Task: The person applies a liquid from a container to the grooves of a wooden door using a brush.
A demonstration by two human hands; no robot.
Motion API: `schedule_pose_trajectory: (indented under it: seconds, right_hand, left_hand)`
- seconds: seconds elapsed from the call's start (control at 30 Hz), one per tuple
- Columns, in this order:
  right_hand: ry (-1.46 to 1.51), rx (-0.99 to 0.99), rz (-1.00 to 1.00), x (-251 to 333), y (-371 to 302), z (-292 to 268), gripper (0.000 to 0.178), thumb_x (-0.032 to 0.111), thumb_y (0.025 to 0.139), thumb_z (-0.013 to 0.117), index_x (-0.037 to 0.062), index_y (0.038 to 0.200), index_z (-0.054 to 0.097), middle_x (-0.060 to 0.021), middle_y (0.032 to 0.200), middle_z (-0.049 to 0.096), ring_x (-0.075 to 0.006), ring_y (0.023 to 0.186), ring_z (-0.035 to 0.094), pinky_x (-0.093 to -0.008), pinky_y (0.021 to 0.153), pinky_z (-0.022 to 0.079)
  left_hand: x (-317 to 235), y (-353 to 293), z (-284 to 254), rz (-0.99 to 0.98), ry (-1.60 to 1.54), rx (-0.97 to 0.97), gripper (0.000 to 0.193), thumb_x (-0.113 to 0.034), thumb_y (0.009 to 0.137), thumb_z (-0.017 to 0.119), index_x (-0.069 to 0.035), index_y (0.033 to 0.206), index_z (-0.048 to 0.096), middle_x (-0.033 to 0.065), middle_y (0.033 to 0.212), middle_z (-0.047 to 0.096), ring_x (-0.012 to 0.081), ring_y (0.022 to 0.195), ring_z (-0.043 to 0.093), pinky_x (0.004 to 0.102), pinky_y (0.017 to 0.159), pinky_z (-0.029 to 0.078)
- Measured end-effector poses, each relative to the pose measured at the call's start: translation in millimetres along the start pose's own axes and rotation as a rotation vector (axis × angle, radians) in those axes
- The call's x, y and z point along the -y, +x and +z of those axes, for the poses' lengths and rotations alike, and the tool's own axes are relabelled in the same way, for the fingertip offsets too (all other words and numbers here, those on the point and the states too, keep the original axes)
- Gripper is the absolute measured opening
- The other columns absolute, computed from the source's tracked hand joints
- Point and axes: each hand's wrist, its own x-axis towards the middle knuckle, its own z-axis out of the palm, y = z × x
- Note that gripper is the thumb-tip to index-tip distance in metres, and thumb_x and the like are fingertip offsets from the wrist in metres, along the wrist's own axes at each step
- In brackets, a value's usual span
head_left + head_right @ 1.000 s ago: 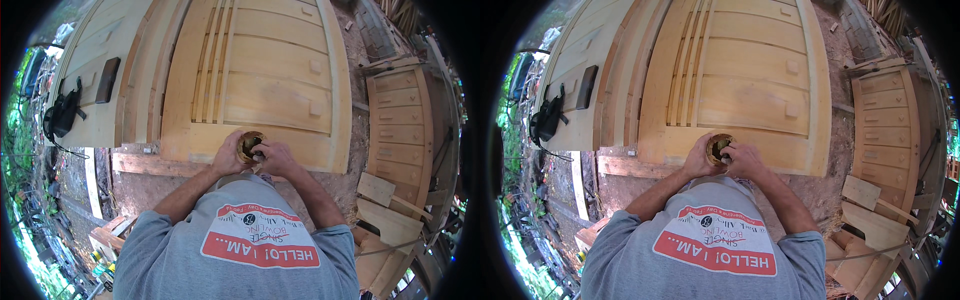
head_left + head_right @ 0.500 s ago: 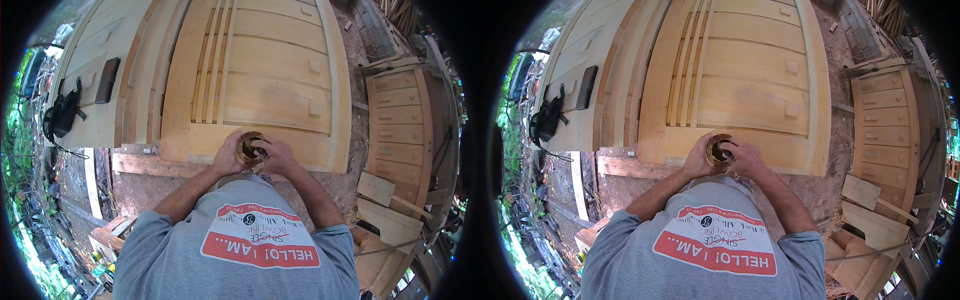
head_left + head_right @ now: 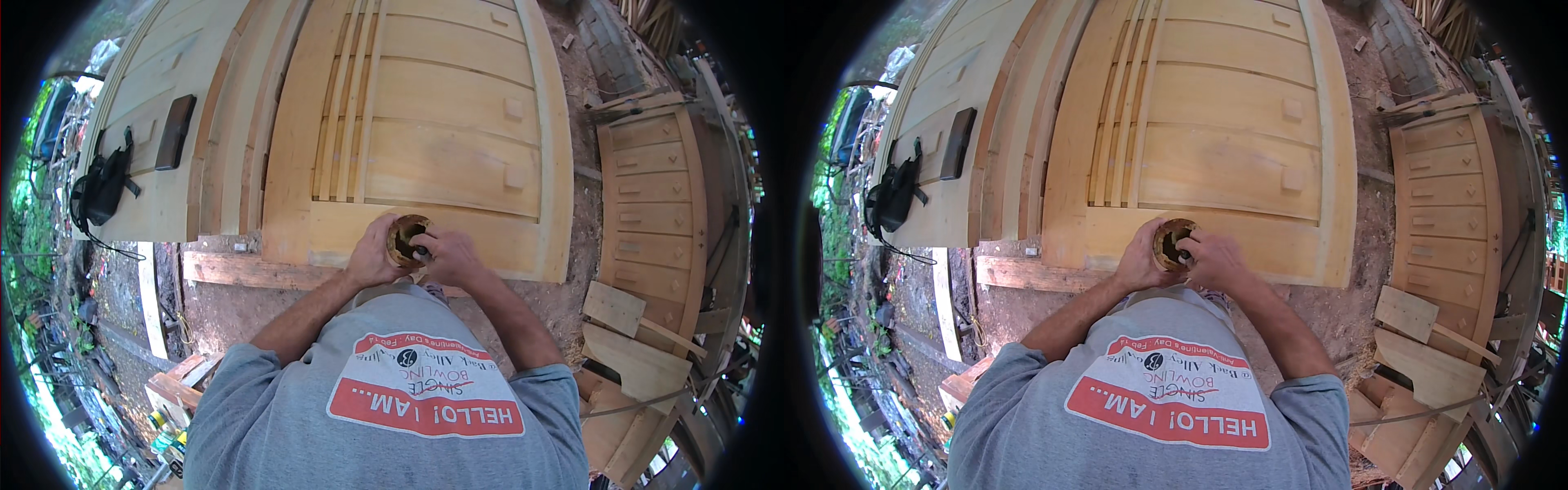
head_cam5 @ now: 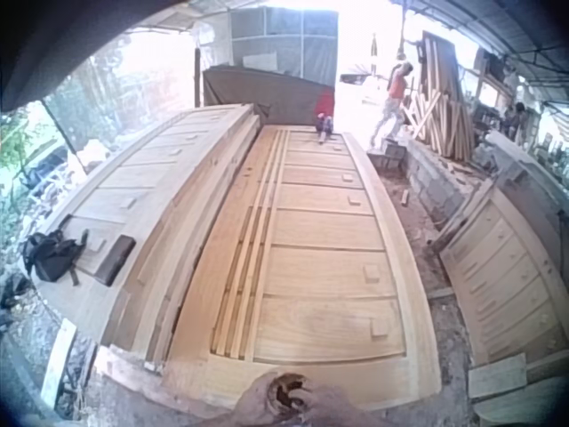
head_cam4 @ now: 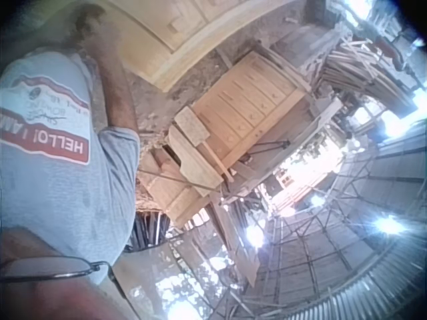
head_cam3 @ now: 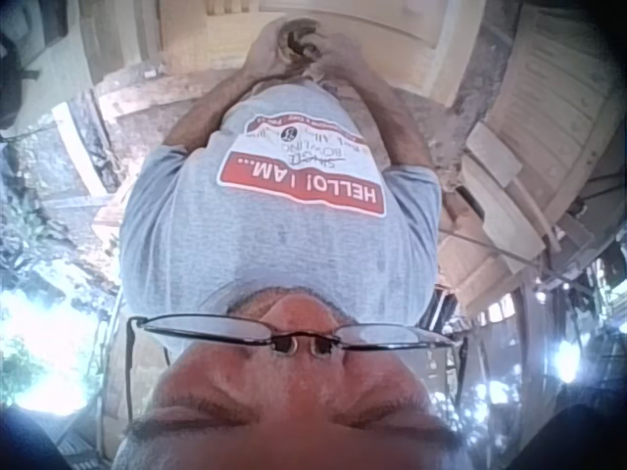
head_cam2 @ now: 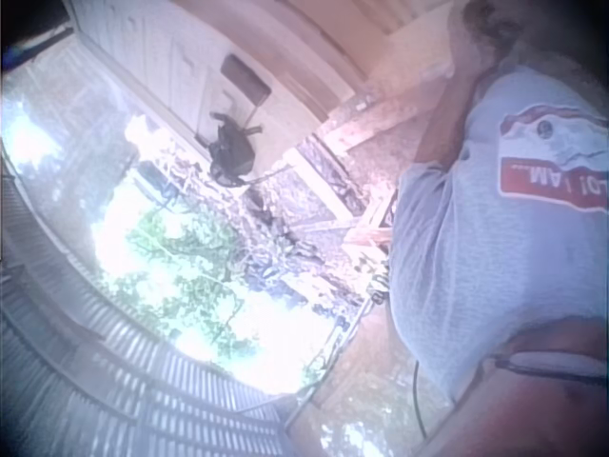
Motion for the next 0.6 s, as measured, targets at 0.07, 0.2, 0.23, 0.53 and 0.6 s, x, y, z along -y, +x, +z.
schedule_pose_trajectory:
  seconds: [0.07,0.2,0.23,0.53,0.6]
  right_hand:
    - [0.015,0.005,-0.016,-2.6,-2.2,4.1,0.030,0.015,0.080,0.081,0.0158,0.109,0.075,-0.0102,0.095,0.073,-0.0344,0.082,0.071,-0.0449,0.068,0.057]
    - [0.067,-0.058,0.016,3.5,-0.1,0.4,0.031,0.015,0.078,0.082,0.0146,0.108,0.075,-0.0104,0.094,0.073,-0.0343,0.081,0.071,-0.0447,0.069,0.057]
    - [0.025,-0.090,0.013,5.9,0.4,-1.9,0.031,0.015,0.078,0.082,0.0142,0.108,0.075,-0.0104,0.093,0.073,-0.0342,0.081,0.072,-0.0447,0.070,0.057]
    - [0.099,-0.131,0.011,6.5,-0.1,-2.8,0.031,0.015,0.079,0.082,0.0143,0.110,0.074,-0.0108,0.094,0.072,-0.0346,0.082,0.071,-0.0444,0.068,0.057]
    - [0.039,-0.109,0.022,5.7,-0.5,-0.8,0.030,0.016,0.080,0.082,0.0144,0.109,0.074,-0.0108,0.095,0.072,-0.0347,0.083,0.071,-0.0444,0.068,0.057]
  left_hand:
    - [4.9,-1.5,4.2,-0.006,-0.012,-0.009,0.117,-0.047,0.062,0.099,0.002,0.148,0.037,0.0241,0.139,0.056,0.0408,0.131,0.056,0.0467,0.112,0.047]
    - [5.0,-1.2,3.7,-0.010,-0.008,-0.002,0.116,-0.046,0.062,0.099,0.001,0.148,0.038,0.0240,0.139,0.055,0.0409,0.130,0.056,0.0470,0.112,0.047]
    - [5.5,-1.5,4.5,-0.009,-0.009,-0.003,0.116,-0.046,0.062,0.099,0.001,0.148,0.038,0.0240,0.139,0.055,0.0409,0.130,0.056,0.0470,0.112,0.047]
    - [6.3,-2.5,5.7,0.020,-0.011,-0.013,0.103,-0.043,0.071,0.095,0.000,0.147,0.041,0.0223,0.139,0.053,0.0417,0.132,0.053,0.0479,0.111,0.047]
    - [8.4,-2.3,6.0,0.009,0.005,-0.011,0.114,-0.045,0.061,0.099,0.000,0.147,0.039,0.0229,0.138,0.055,0.0403,0.130,0.056,0.0468,0.111,0.047]
